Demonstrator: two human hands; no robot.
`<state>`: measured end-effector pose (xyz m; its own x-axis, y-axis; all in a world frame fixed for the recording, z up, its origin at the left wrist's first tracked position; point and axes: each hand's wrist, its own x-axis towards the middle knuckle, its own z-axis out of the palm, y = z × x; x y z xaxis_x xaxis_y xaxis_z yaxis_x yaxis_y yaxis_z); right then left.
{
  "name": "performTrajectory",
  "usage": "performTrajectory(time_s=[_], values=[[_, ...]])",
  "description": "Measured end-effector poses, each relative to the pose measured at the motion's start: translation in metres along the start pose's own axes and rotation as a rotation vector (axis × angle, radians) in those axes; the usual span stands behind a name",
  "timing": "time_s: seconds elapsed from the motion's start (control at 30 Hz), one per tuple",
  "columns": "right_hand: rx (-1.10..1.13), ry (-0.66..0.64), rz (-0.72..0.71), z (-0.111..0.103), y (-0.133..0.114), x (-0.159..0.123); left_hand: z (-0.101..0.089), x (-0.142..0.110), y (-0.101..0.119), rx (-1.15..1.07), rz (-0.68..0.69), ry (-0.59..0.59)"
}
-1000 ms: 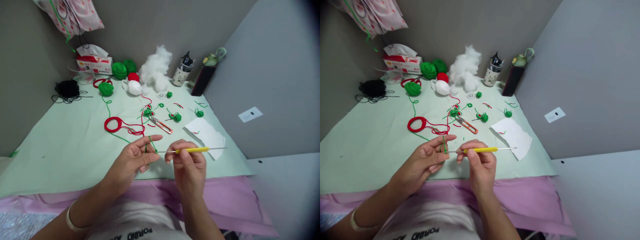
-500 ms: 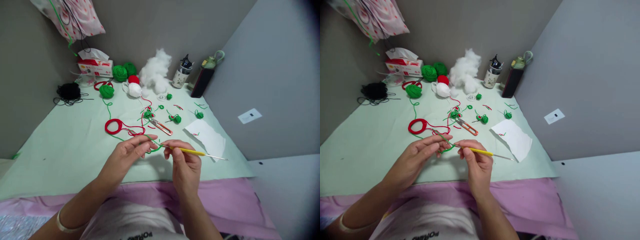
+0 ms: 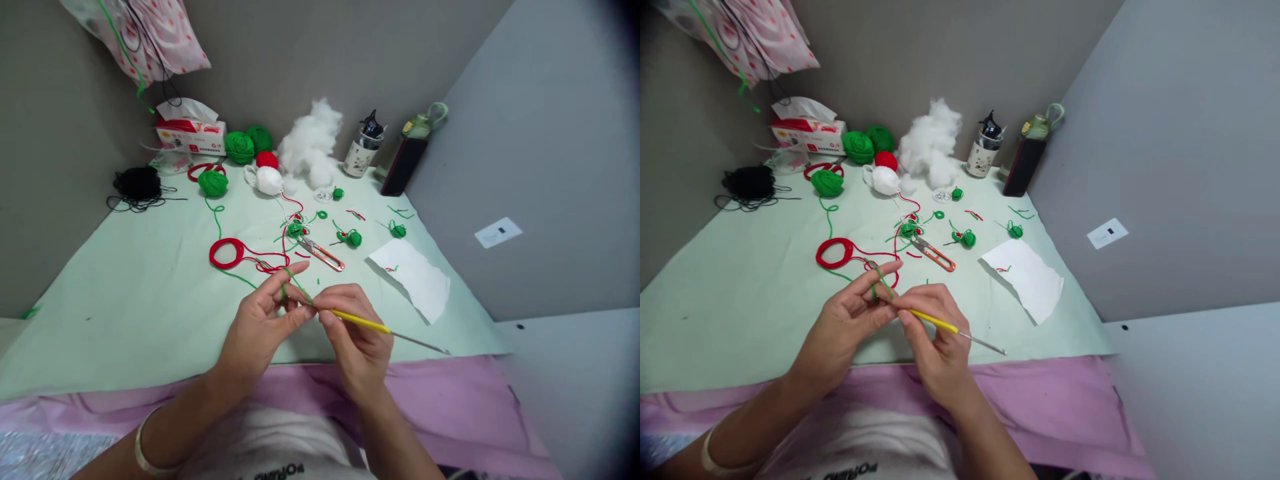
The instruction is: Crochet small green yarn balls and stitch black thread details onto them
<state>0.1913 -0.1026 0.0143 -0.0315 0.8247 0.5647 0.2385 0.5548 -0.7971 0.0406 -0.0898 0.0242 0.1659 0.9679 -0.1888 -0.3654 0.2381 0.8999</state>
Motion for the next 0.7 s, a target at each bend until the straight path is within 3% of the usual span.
performTrajectory(time_s=[0.13, 0.2, 0.27, 0.37, 0.47, 0.53, 0.6, 0.7], values=[[-0.317, 0.095, -0.210, 0.003, 0.004, -0.007, 0.006, -0.002, 0.000, -0.155, -0.107, -0.031], [-0.319, 0.132, -0.236, 0.003, 0.005, -0.009, 0.005, -0.002, 0.004, -0.250, -0.209, -0.104], [-0.150, 0.176, -0.134, 0.001, 0.005, -0.007, 0.002, 0.001, 0.007, -0.301, -0.263, -0.152], [0.180, 0.223, 0.081, -0.004, 0.001, 0.003, -0.004, 0.004, 0.011, -0.299, -0.232, -0.133], [0.352, 0.151, 0.182, -0.005, -0.001, 0.008, -0.003, 0.003, 0.007, -0.214, -0.151, -0.078], [0.237, 0.094, 0.151, -0.002, -0.001, 0.006, 0.001, 0.000, 0.002, -0.128, -0.071, -0.028], [-0.045, 0.074, 0.022, 0.001, 0.000, 0.000, 0.005, -0.004, -0.002, -0.077, -0.018, 0.006], [-0.326, 0.108, -0.173, 0.005, 0.001, -0.008, 0.008, -0.006, -0.004, -0.113, -0.067, -0.017]])
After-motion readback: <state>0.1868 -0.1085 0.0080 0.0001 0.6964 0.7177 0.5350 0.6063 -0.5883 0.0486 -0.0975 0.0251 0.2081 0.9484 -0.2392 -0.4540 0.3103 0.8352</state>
